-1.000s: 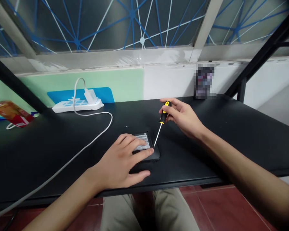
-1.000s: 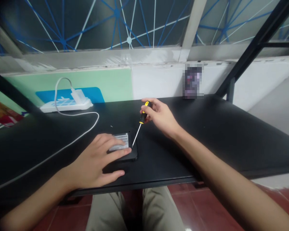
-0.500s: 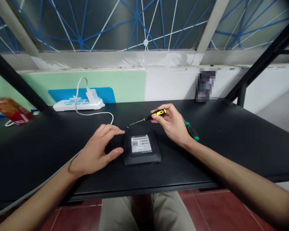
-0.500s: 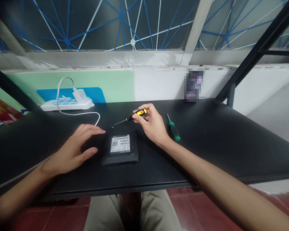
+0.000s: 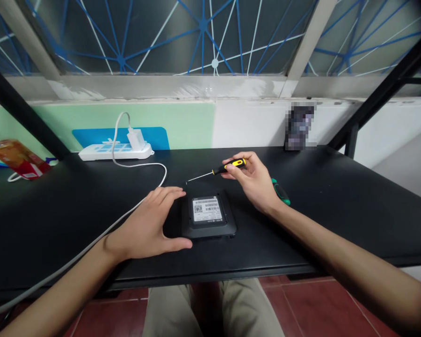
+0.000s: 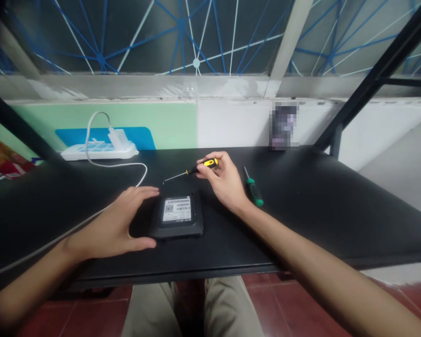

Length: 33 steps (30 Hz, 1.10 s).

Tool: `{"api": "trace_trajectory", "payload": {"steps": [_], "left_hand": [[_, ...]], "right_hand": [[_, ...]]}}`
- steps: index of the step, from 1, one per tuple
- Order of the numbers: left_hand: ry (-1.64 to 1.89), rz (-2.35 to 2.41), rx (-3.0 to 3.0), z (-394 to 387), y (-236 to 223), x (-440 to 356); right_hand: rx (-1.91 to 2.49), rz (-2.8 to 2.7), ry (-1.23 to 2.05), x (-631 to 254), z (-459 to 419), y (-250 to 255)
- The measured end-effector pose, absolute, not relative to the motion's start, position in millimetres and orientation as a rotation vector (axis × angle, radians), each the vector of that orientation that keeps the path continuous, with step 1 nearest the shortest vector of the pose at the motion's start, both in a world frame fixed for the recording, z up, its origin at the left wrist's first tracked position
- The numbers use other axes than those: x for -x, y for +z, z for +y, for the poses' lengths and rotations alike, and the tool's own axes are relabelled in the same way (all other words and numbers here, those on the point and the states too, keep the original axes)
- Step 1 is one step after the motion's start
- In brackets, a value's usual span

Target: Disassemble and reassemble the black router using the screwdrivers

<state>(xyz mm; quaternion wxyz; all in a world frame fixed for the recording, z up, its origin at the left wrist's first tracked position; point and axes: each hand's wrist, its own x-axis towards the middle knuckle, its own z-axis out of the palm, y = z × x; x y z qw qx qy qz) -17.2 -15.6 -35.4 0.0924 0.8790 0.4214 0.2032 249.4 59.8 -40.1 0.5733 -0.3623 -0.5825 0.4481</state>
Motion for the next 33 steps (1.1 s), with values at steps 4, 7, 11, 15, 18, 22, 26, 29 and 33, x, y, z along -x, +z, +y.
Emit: {"api": "trace_trajectory", "payload": {"steps": [4,7,11,15,18,22,26,29,33], "left_hand": [[0.595,1.233,-2.569,-15.8,-37.3,18.3],[0.582,1.259,-2.516,-16.1,-38.1,19.0],[0.564,1.279,-2.491,-16.9,-37.0,19.1],[0.544,1.262,-2.514,-17.4,-36.3,19.5],[0.545,1.249,-2.526,-17.5,-36.3,19.7],[0.561,1.228,-2.538,-17.5,-36.1,19.5],[0.571,1.212,-2.541,-17.5,-35.3,18.8],[0.579,1.217,-2.534,-17.6,-35.4,18.5],[0.591,1.217,-2.525,-17.7,-36.1,19.0]], "right_hand": [[0.858,-1.303,1.176,-252.6,56.5,-36.7],[0.862,-1.275,1.241,-255.0,52.9,-34.6],[0.848,-1.26,1.282,-256.3,50.4,-33.0],[0.85,-1.325,1.288,-256.9,50.1,-35.3],[0.844,-1.37,1.3,-257.1,49.4,-37.3],[0.824,-1.39,1.321,-256.7,48.5,-37.9],[0.822,-1.379,1.315,-256.1,48.9,-37.6],[0.816,-1.383,1.313,-256.0,49.0,-37.8],[0.809,-1.382,1.327,-255.8,48.1,-38.0]]}}
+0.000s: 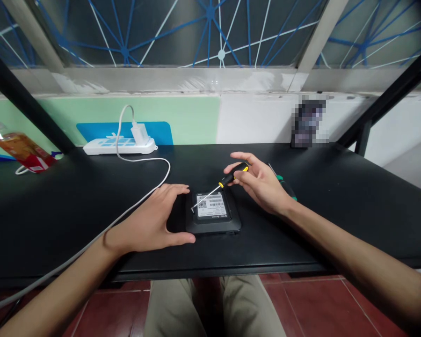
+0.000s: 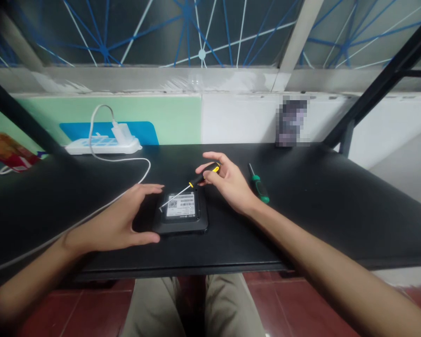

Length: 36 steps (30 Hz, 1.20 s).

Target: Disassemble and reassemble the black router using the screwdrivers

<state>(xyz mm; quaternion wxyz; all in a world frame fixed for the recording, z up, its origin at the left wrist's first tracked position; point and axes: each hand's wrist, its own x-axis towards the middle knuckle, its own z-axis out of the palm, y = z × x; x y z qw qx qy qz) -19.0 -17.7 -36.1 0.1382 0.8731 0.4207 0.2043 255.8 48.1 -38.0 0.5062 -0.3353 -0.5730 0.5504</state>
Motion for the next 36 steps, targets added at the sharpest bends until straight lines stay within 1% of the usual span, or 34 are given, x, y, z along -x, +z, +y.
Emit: {"api": "trace_trajectory", "payload": {"steps": [17,25,36], "left_hand": [[0.583,1.135,-2.621,-19.4,-36.4,21.5],[0.745,0.887,-2.734,-24.9,-29.2,19.7],[0.852,0.813,-2.779,-22.5,-35.6,20.1]], "right_hand": [[0.799,-1.444,1.316,-256.5,48.2,-39.3],[0.864,-1.46,1.299,-255.2,48.3,-38.5],[0.945,-1.452,1.321,-255.5,51.4,-40.7]]}}
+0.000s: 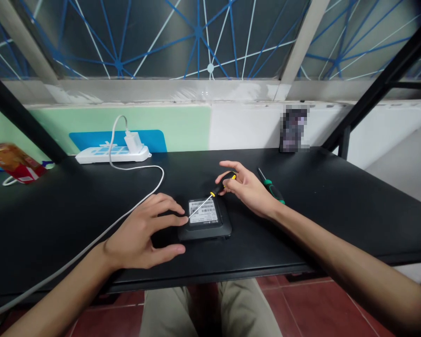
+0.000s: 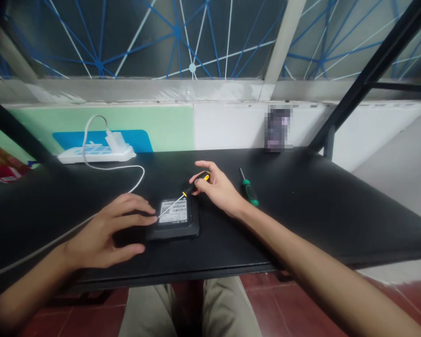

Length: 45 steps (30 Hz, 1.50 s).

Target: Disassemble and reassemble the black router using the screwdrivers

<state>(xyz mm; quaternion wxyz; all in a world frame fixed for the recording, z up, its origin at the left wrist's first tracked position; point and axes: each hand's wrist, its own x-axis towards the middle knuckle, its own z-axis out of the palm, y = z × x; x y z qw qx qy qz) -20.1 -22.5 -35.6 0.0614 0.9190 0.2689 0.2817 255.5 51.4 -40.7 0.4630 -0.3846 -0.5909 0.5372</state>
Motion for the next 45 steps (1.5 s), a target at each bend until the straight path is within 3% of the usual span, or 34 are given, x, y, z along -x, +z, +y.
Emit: {"api": "trace_trajectory", "payload": {"steps": [12,19,34,42,45], "left_hand": [[0.861,0.873,-2.749,-23.6,-35.7,15.9],[0.845,0.888,-2.744,-24.6,-35.1,15.2],[0.519,1.182,-2.63,-16.3,-40.1,5.5],[0.186,1.119,-2.613,7.2,-20.1,-5.4],[0.209,1.095,-2.577,14.8,-20.5,-10.8]], "right_hand": [[1.253,-1.302,0.763,-286.4,83.3,-36.2],[1.584,-1.932,0.167,-294.4,79.1,-32.7],[1.788,-2.234,-0.141,-285.6,74.3,-45.1],[1.757,-2.198,-0.099,-284.4,73.6,-46.6],[1.727,-2.134,-0.021,-285.5,73.2,-41.7]]}}
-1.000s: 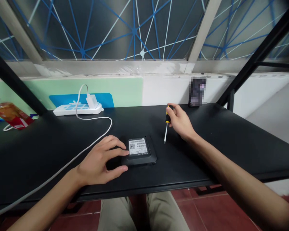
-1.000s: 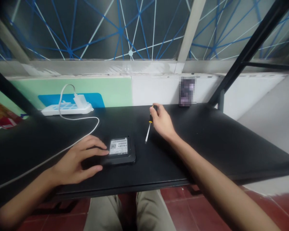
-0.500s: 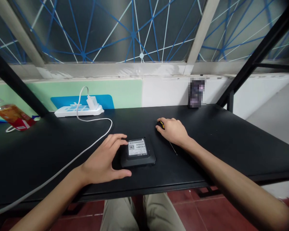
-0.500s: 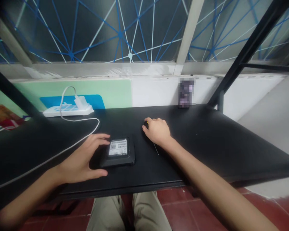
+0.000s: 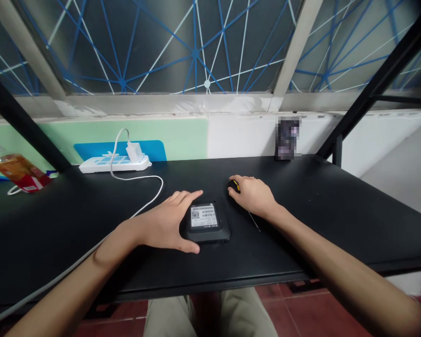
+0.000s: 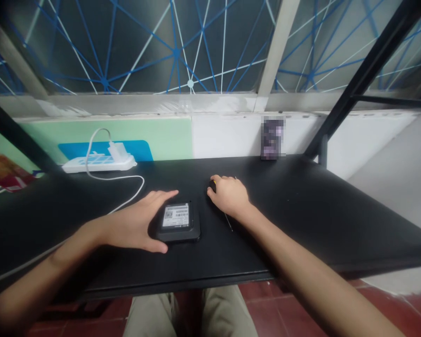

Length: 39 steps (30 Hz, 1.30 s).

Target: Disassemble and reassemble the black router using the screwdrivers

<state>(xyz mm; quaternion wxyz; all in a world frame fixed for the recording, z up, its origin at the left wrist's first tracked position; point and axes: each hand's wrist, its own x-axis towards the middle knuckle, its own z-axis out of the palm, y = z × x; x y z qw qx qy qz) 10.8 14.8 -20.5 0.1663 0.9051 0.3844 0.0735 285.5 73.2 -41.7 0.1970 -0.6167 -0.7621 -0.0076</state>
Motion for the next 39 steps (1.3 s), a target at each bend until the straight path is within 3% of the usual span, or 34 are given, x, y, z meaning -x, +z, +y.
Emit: {"api": "trace_trajectory", "payload": {"steps": [3,9,39], "left_hand": [[0.345,1.079,-2.55,15.8,-25.2,-13.6],[0.374,1.056,-2.541,6.1,-30.5,-14.0],[0.202,1.155,-2.505,-1.0,-22.9,-16.7]], "right_hand": [[1.632,-2.002,0.077,-288.7,74.8,-33.3],[1.081,-1.403,0.617,-289.1,77.5,-28.5],[0.75,-1.454,0.579,-273.1,56.9,-29.2]]}}
